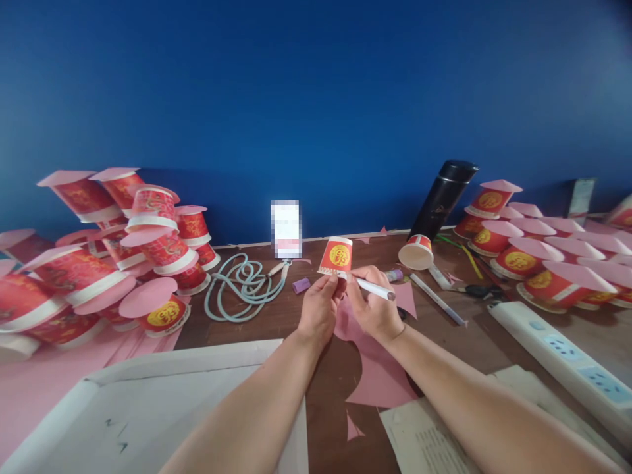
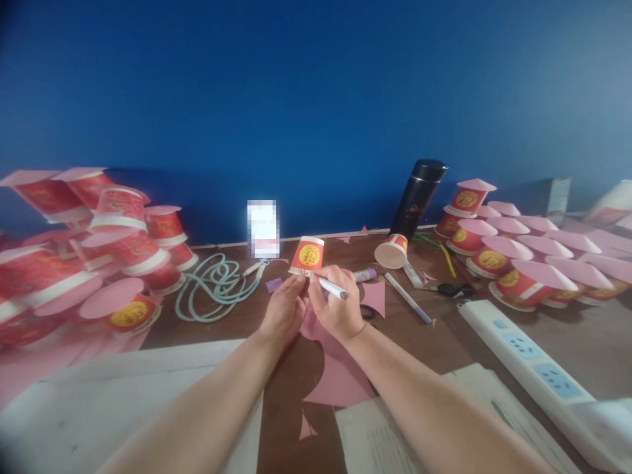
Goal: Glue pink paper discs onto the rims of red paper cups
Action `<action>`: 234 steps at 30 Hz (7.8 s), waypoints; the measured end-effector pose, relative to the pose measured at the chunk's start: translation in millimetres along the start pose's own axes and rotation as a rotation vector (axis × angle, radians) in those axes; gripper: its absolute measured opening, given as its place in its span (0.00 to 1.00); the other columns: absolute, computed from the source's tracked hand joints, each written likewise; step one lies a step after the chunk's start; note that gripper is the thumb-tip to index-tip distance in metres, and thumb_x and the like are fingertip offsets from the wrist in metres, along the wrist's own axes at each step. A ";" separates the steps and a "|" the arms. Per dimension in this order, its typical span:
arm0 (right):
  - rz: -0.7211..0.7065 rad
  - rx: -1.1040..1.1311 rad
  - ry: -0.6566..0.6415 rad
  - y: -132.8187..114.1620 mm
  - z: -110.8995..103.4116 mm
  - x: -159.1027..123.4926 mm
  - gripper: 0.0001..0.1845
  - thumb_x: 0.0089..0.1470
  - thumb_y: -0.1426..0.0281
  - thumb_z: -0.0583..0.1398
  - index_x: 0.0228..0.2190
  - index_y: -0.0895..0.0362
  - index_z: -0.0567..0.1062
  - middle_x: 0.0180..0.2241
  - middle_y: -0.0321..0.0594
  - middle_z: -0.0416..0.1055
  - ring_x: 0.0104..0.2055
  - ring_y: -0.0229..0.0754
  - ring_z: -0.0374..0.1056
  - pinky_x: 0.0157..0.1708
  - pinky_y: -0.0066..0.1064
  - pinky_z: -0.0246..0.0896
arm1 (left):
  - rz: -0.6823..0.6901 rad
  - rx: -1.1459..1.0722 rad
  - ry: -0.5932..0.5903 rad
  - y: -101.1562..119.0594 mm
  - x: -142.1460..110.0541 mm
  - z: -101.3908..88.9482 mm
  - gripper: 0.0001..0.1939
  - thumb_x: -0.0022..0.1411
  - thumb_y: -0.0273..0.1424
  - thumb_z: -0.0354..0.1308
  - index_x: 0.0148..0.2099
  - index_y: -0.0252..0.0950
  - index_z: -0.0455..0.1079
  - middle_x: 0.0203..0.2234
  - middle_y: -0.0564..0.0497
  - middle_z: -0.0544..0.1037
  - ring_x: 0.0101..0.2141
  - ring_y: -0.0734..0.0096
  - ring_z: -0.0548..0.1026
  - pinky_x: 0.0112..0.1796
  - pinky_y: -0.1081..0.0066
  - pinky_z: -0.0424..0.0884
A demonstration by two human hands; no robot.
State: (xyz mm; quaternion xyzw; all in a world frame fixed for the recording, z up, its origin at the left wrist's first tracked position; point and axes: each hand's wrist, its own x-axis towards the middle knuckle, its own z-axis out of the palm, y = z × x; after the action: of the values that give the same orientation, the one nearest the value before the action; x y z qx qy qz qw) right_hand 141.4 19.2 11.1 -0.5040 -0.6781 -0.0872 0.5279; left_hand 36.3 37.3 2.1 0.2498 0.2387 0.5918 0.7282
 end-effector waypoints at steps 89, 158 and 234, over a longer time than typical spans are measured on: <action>0.128 0.032 0.000 0.4 -3.1 4.6 0.06 0.57 0.65 0.56 0.30 0.54 0.69 0.28 0.38 0.73 0.30 0.42 0.68 0.34 0.35 0.63 | -0.039 0.018 0.038 1.7 -1.1 -3.4 0.08 0.48 0.30 0.66 0.32 0.32 0.74 0.28 0.47 0.79 0.36 0.66 0.77 0.44 0.66 0.70; 0.182 0.067 -0.060 0.0 -6.7 7.6 0.10 0.55 0.66 0.55 0.23 0.54 0.67 0.21 0.35 0.69 0.24 0.39 0.63 0.27 0.32 0.58 | -0.052 -0.021 0.144 4.4 -0.5 -5.2 0.04 0.50 0.25 0.62 0.31 0.30 0.73 0.24 0.49 0.76 0.27 0.75 0.75 0.36 0.72 0.71; 0.163 -0.016 0.029 2.9 -5.1 8.1 0.09 0.56 0.65 0.55 0.26 0.54 0.69 0.25 0.37 0.71 0.26 0.40 0.66 0.29 0.32 0.59 | -0.108 -0.038 0.219 7.8 0.8 -1.3 0.04 0.55 0.22 0.56 0.30 0.28 0.72 0.22 0.48 0.76 0.24 0.75 0.75 0.32 0.73 0.72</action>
State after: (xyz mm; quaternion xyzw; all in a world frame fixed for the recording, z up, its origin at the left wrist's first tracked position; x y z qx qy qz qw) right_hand 147.4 22.1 18.5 -0.5604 -0.6264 -0.0565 0.5389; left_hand 29.9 39.5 6.2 0.1565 0.3188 0.5799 0.7332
